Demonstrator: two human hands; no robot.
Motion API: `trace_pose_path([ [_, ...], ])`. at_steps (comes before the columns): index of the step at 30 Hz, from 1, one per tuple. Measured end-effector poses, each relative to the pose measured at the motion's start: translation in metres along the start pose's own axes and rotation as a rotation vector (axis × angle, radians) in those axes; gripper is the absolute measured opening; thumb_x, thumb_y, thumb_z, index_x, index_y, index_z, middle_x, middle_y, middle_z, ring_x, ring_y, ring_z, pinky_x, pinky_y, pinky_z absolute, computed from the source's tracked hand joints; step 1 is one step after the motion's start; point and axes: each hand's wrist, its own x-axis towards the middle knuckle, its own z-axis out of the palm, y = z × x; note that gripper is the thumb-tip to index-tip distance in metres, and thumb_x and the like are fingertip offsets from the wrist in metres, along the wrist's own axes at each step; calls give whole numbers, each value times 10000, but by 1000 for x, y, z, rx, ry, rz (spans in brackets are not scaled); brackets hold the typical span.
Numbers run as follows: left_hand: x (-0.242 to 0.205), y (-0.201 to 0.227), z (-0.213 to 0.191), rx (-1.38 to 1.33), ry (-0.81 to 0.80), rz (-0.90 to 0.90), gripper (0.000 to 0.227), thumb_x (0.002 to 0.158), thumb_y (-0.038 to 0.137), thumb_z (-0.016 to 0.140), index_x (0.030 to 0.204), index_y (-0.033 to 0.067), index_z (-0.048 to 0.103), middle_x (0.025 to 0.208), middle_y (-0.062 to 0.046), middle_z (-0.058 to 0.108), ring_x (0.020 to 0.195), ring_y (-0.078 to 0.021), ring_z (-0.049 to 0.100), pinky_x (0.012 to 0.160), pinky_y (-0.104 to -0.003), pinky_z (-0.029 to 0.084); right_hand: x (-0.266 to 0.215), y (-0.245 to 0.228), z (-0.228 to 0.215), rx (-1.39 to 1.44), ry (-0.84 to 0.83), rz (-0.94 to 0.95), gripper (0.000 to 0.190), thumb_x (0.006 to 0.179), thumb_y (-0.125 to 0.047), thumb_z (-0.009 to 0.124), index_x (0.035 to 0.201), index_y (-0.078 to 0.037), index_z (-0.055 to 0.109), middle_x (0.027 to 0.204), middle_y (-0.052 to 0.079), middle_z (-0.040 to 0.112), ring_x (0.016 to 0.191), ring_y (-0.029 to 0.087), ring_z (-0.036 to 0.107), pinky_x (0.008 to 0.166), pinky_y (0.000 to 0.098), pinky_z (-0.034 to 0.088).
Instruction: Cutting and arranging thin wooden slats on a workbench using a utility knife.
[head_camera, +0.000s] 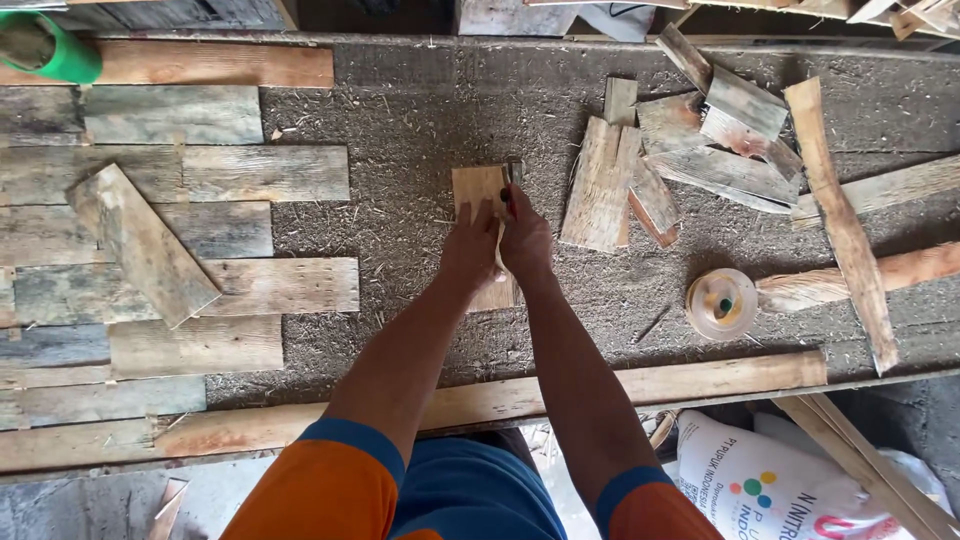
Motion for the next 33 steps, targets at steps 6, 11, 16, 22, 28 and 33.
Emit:
trace_pose_path([
  [6,0,2,-5,-46,0,3,1162,613,439,978,1551,108,378,1620,-172,240,1483,-473,207,1127,-483,443,7,-33,-17,-54,-187,359,499,1071,-93,393,1555,-212,388,1179,109,741,657,158,709,427,279,555],
  [11,0,2,-5,-25,-24,-9,1136,636,439,973,1552,109,387,1626,-161,234,1497,-454,196,1166,-467,417,8,-30,-16,-44,-183,338,504,1063,-84,404,1551,-207,386,1173,118,737,625,133,697,390,247,543],
  [16,4,3,-8,-6,-95,-30,1174,646,456,963,1566,65,349,1636,-131,209,1509,-437,173,1162,-443,427,14,-44,-22,-99,-218,305,503,1051,-47,413,1534,-189,404,1167,129,737,624,144,703,390,274,548],
  [22,7,3,-2,85,-72,-3,1231,624,501,956,1572,64,305,1626,-129,185,1486,-442,164,1208,-433,358,-8,-75,-51,-305,-362,446,567,1047,-31,457,1567,-246,390,1134,183,725,666,200,714,473,301,589],
  [28,-1,3,-5,89,-58,13,1148,694,498,921,1570,29,345,1650,-152,217,1494,-468,217,1198,-443,398,-82,-66,-64,-379,-366,337,619,982,-12,546,1525,-295,451,1111,215,726,917,343,729,750,490,601],
  [33,3,0,0,117,-50,28,1187,691,517,907,1559,-15,297,1662,-198,175,1476,-478,207,1219,-432,353,-144,-69,-79,-402,-471,381,691,943,20,560,1551,-265,396,1039,218,716,899,351,742,743,484,611],
])
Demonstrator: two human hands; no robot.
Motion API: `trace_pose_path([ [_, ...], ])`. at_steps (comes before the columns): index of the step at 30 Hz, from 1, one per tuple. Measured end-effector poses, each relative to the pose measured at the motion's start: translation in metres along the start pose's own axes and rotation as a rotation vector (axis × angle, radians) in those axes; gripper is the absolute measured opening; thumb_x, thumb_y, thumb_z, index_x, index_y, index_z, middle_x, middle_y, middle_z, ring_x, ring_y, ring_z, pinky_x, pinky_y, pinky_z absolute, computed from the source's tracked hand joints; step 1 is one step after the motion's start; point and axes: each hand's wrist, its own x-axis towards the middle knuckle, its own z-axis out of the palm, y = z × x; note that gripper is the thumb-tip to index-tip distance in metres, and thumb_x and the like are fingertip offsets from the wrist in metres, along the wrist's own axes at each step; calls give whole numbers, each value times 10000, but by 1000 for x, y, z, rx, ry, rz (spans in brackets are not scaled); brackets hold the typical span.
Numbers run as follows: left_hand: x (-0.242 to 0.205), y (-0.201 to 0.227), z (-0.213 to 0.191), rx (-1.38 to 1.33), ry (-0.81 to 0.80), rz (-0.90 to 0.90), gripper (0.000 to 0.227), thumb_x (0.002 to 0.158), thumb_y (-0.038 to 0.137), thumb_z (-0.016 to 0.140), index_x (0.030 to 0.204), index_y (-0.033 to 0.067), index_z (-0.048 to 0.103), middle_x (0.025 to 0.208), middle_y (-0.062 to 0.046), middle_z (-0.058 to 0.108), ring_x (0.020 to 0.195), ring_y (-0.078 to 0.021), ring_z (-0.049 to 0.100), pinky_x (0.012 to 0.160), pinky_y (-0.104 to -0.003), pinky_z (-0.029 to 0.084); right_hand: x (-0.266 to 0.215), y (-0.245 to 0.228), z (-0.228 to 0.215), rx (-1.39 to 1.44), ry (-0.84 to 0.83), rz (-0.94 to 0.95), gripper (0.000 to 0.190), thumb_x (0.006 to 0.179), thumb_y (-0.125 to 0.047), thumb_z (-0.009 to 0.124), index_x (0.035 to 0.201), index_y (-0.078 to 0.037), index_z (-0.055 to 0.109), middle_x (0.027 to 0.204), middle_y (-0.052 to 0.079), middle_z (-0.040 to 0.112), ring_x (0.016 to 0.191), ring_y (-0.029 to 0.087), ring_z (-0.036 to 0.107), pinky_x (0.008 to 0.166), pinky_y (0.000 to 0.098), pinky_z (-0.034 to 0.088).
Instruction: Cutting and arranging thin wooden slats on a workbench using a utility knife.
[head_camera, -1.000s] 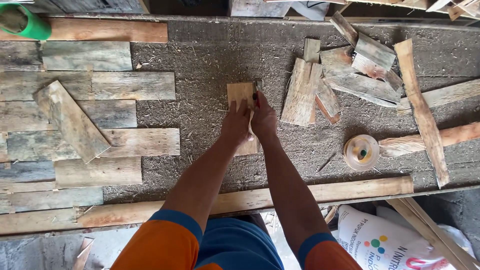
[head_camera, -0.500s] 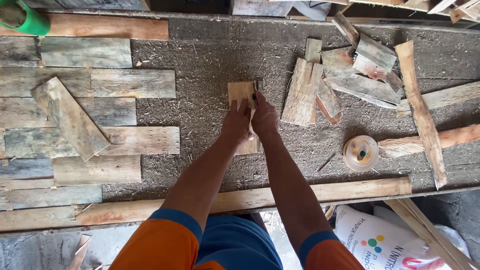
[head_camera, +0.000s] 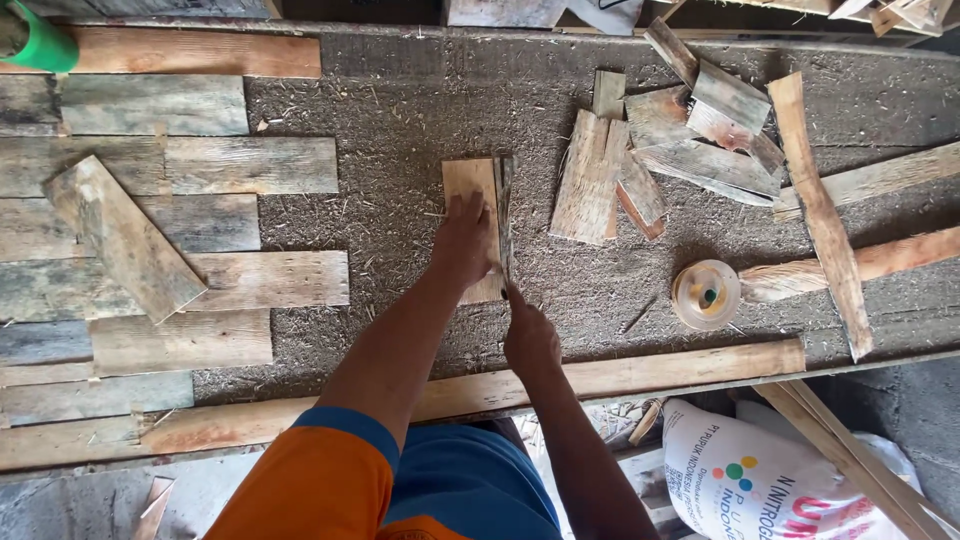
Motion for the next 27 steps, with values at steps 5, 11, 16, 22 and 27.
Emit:
trace_pose_path([
  [5,2,2,-3,77,-42,0,1171,741,527,872,1590,4,258,1676,-197,144,1470,-481,210,1193,-452,357,-37,25,24,42,24,-10,665,959,25,519,1550,-255,402,1037,227,721,899,361,742,751,491,603],
  [11,-1,2,-8,109,-55,14,1224,731,636,844,1588,-12,257,1668,-209,153,1472,-479,204,1217,-464,346,-41,51,28,389,334,-316,512,947,17,517,1444,-101,493,1049,256,738,908,402,735,741,501,596],
  [16,-6,6,-5,125,-56,13,1236,720,650,840,1588,-20,269,1686,-202,153,1474,-474,224,1176,-448,398,18,67,55,427,455,-152,267,960,-135,607,1213,-47,598,759,163,713,645,322,724,572,452,576],
  [22,-6,4,1,89,3,3,1233,703,621,873,1582,-12,286,1663,-221,182,1472,-468,224,1197,-465,377,94,34,53,368,472,86,267,976,-363,693,1008,-101,657,753,87,702,606,244,667,565,455,551],
  [27,-9,5,-2,-58,18,-37,1228,672,556,912,1586,24,290,1685,-157,180,1525,-455,185,1201,-440,376,115,18,52,337,292,234,230,949,-360,680,1050,-154,658,818,84,709,684,229,653,643,446,540],
])
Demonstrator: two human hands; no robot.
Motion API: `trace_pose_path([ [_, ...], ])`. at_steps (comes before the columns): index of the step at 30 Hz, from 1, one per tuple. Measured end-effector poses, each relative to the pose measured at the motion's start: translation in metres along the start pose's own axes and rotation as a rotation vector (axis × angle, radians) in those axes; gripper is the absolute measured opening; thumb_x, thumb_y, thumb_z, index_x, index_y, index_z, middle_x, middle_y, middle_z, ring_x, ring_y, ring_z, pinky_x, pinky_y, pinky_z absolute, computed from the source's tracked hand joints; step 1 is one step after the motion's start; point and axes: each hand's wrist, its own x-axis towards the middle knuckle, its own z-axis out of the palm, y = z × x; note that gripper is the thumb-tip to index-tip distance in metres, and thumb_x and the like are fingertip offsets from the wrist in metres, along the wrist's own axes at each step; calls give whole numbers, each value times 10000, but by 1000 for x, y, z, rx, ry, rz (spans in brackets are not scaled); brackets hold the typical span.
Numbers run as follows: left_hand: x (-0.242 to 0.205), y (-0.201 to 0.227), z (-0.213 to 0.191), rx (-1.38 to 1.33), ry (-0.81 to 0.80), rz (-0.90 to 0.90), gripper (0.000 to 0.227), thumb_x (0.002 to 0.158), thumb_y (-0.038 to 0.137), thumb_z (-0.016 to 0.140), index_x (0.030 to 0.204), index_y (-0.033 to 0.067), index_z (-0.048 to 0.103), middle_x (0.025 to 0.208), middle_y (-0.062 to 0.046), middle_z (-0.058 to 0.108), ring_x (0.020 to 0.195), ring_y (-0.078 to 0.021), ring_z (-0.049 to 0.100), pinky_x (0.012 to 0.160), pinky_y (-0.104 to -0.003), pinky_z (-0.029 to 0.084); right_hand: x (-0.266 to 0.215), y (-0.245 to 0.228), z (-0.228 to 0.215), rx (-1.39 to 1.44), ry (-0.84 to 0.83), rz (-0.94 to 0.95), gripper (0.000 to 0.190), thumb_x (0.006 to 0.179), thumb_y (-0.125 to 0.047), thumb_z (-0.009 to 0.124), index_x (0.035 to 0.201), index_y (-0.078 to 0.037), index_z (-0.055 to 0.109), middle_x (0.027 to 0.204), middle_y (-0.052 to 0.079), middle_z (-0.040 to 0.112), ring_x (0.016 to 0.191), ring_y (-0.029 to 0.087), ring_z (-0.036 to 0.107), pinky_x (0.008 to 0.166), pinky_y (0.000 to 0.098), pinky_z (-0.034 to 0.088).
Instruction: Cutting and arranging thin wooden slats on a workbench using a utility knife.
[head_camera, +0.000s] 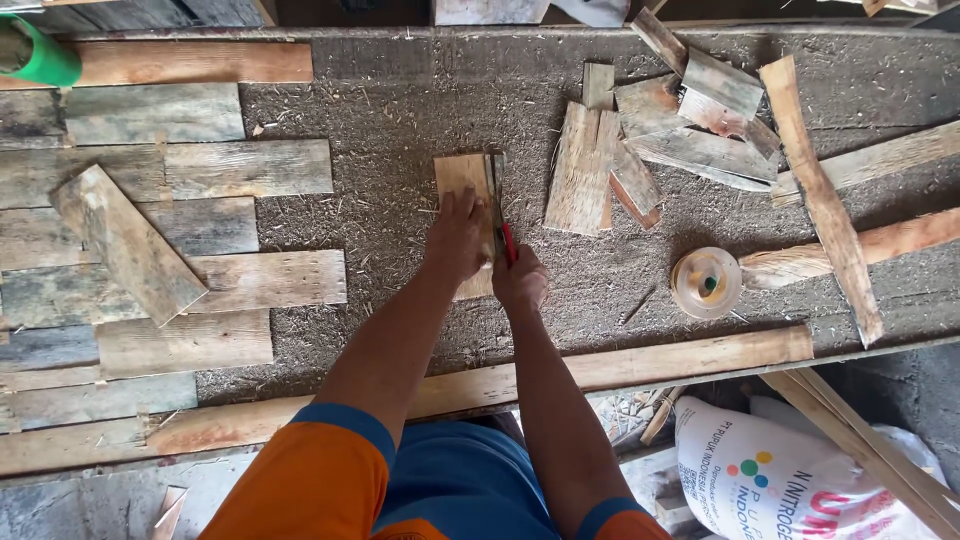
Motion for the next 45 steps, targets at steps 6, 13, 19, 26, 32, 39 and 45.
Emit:
trace_pose_path([
  [6,3,0,3,39,-15,3,1250,642,551,929,1582,48,275,1673,-160,153,1509,-453,165,1189,-442,362,-12,-8,-7,93,54,25,298,941,-289,666,1163,-101,596,877,83,685,701,224,648,629,449,552],
  [13,2,0,3,21,4,-5,1219,640,516,948,1577,42,329,1677,-139,191,1524,-437,194,1216,-432,374,-10,-18,-12,91,-84,145,219,991,-305,642,1161,-168,655,930,77,697,760,217,673,692,420,571],
  [19,2,1,7,-56,10,-22,1217,627,474,962,1575,60,320,1683,-125,172,1532,-419,178,1171,-452,407,1,1,10,96,57,-44,308,928,-256,656,1205,-148,576,1039,96,688,867,256,690,768,487,580],
  [26,2,0,3,-36,-27,-22,1200,714,521,893,1606,63,233,1705,-135,85,1547,-421,128,1174,-451,390,1,24,-7,125,244,8,448,1015,-330,558,1380,-118,408,1219,195,529,988,349,604,778,540,565],
  [32,1,2,-6,-11,-75,-19,1213,726,559,866,1609,66,196,1705,-129,43,1543,-422,96,1204,-469,345,-5,18,-30,-226,478,-124,566,885,-315,708,1369,-147,469,1262,184,556,1094,369,599,862,534,531],
  [39,5,2,3,-49,-16,-23,1161,728,487,896,1598,50,263,1705,-143,109,1537,-435,136,1180,-471,379,10,8,6,6,132,-250,335,1057,-195,635,1362,-113,524,1273,152,661,1064,317,687,866,485,605],
  [45,4,2,5,-44,40,-14,1171,660,477,942,1571,56,339,1687,-133,169,1520,-440,191,1140,-469,444,-15,-27,-20,-69,301,-399,431,846,-91,715,1231,-52,525,1295,205,629,1175,403,603,961,568,521],
])
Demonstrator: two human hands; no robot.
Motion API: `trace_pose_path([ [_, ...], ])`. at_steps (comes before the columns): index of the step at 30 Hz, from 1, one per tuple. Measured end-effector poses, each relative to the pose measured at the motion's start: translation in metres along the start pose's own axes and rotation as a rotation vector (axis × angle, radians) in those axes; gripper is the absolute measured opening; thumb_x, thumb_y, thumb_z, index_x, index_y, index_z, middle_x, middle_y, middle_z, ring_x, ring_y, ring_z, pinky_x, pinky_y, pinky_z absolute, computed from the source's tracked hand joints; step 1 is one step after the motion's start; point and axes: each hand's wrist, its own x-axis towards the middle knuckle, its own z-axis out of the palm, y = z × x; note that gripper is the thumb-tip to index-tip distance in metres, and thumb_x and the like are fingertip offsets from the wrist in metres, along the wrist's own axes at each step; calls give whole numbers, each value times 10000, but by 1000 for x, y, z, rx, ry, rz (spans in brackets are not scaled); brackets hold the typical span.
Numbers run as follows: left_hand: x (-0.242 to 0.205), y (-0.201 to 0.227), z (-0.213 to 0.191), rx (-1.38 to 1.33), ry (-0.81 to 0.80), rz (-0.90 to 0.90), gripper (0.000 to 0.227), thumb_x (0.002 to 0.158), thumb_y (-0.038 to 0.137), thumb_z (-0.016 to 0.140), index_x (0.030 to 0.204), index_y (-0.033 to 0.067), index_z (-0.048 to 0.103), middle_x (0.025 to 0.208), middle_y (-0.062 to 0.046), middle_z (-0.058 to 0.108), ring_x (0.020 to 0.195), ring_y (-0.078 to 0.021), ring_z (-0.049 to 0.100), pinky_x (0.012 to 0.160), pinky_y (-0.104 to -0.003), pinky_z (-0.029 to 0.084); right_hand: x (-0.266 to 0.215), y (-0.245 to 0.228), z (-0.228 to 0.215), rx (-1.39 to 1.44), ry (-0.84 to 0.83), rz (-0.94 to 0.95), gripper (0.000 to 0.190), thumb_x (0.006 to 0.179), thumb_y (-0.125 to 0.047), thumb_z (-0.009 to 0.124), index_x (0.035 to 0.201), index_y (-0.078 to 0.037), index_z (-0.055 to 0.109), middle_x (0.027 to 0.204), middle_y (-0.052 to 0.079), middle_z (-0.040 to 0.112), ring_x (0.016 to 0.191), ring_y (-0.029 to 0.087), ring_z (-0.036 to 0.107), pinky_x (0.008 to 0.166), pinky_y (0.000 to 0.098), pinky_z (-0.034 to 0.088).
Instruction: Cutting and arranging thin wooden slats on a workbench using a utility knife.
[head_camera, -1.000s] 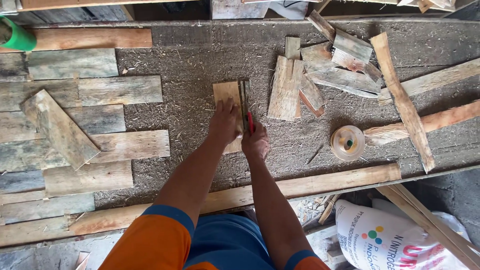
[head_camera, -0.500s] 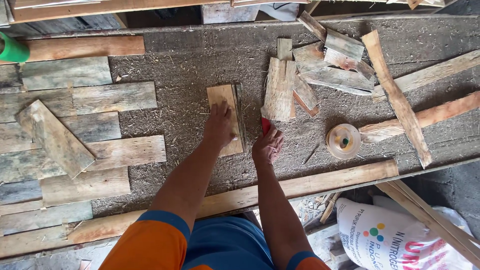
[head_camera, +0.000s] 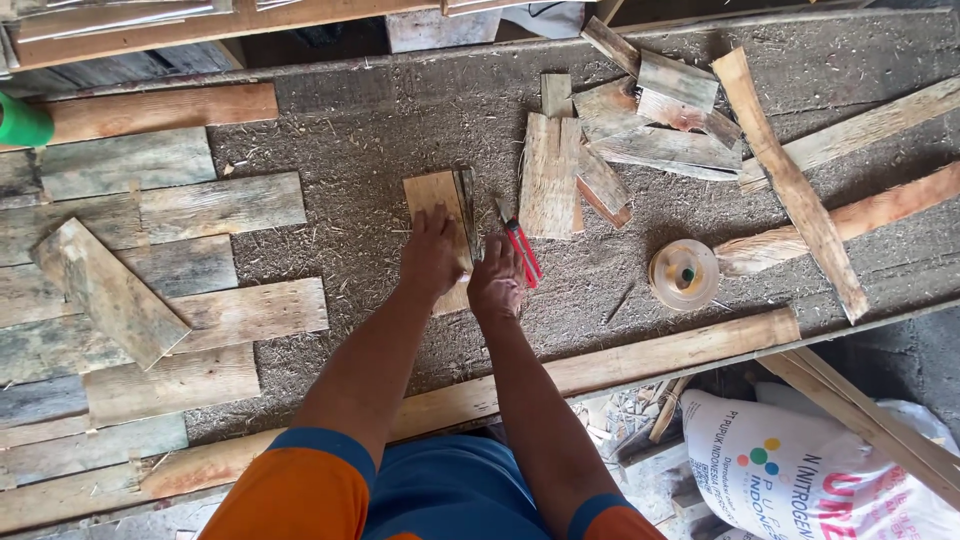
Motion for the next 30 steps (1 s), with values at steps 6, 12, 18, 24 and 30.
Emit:
trace_pose_path([
  [6,-5,3,-12,29,-35,0,1201,642,502,942,1573,57,329,1684,-134,172,1530,-431,188,1111,-463,475,-2,5,11,-26,-184,166,557,844,-10,654,1372,-76,488,1310,259,574,1181,408,586,929,553,533],
  [12,-1,0,1,8,19,2,1132,682,465,938,1561,53,357,1668,-136,209,1517,-448,214,1160,-451,456,7,8,18,226,-232,362,263,1021,-101,546,1283,-93,577,1107,195,706,1002,327,692,870,507,564],
  [18,1,3,-4,7,-83,-48,1128,704,470,913,1585,91,320,1702,-115,131,1553,-407,147,1112,-467,469,19,5,1,304,-396,480,172,932,-111,624,1096,-125,676,1018,93,731,878,252,722,766,441,601],
  [24,4,-1,5,25,-28,-13,1118,690,448,933,1559,47,355,1686,-123,169,1523,-424,190,1077,-459,508,-18,64,22,574,6,127,135,895,-85,658,1011,-60,721,864,100,751,774,198,736,738,378,602],
  [30,-9,10,-26,15,-72,8,1114,686,464,928,1557,55,365,1676,-148,161,1505,-447,201,1071,-460,505,-39,79,32,672,23,178,104,930,-71,638,1016,-52,692,875,101,735,783,231,730,727,360,591],
])
